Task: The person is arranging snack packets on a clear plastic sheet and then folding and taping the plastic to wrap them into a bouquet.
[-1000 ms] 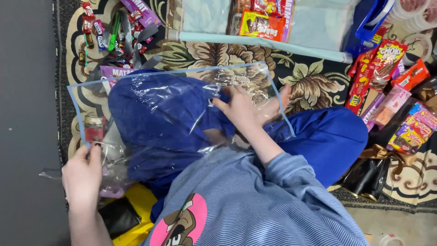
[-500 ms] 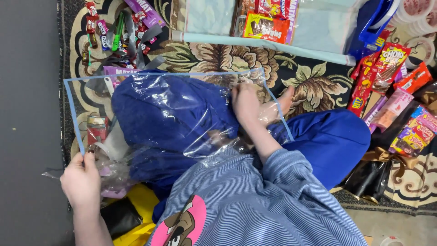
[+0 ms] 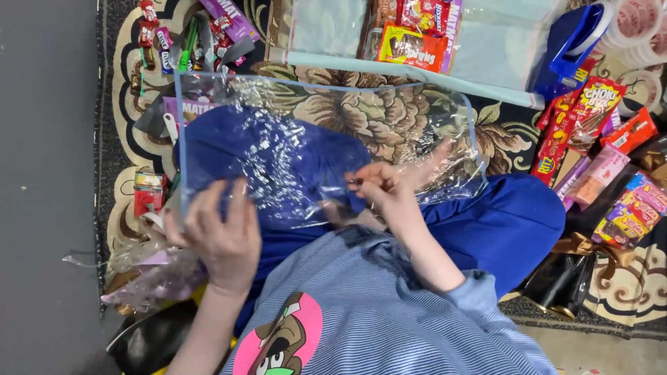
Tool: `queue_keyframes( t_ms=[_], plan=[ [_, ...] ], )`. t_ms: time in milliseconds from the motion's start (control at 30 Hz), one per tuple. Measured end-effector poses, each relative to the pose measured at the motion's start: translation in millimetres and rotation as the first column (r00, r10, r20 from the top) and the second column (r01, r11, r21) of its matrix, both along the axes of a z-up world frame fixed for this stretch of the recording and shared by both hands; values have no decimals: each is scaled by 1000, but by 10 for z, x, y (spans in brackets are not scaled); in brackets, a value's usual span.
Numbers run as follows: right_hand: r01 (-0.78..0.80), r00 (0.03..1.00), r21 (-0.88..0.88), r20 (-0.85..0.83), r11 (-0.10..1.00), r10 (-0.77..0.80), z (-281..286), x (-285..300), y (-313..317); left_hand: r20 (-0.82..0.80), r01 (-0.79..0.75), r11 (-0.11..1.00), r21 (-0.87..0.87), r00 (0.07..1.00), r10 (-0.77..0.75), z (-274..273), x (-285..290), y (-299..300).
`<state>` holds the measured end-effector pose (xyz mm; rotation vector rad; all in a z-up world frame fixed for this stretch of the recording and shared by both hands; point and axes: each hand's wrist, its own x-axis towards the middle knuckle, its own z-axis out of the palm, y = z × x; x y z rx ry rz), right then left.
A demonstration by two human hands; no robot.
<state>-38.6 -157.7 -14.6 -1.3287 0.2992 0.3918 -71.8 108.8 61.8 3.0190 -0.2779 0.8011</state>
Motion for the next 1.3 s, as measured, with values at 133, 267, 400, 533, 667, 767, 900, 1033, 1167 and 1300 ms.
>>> queue_keyframes(
  t_ms=[133, 267, 400, 533, 667, 767, 900, 1033, 1167, 1300],
  plan=[
    [-103, 993, -70, 59, 992, 107, 189, -194, 248, -66, 264, 949, -174, 958, -279, 53, -48, -528],
    [-34, 999, 51, -35, 998, 35, 166, -264, 275, -111, 338, 813, -474, 893, -436, -82, -133, -757],
    [17, 991, 152, -132, 988, 3, 155, -278, 199, 65, 414, 810, -416, 902, -428, 42, 17, -808],
    [56, 978, 202, -208, 978, -13, 128, -315, 233, 100, 461, 776, -431, 879, -467, 37, 98, -828],
    [27, 973, 223, -229, 975, 25, 451, -175, 205, 135, 465, 772, -434, 881, -454, -32, 165, -795],
    [0, 981, 186, -188, 983, 35, 453, -183, 200, 82, 402, 770, -495, 904, -420, -84, 173, -781],
    [48, 992, 151, -119, 987, -31, 254, -254, 204, -68, 163, 580, -798, 932, -356, -101, 159, -824],
    [57, 997, 64, -59, 996, -53, 254, -278, 223, -101, 131, 629, -766, 942, -320, -88, 129, -924],
    [16, 998, -99, 59, 995, -10, 279, -258, 192, -61, 259, 684, -682, 912, -406, -148, 141, -975],
    [6, 1000, 2, 9, 1000, -6, 300, -264, 176, 23, 388, 727, -566, 889, -457, -157, 133, -961]
  ],
)
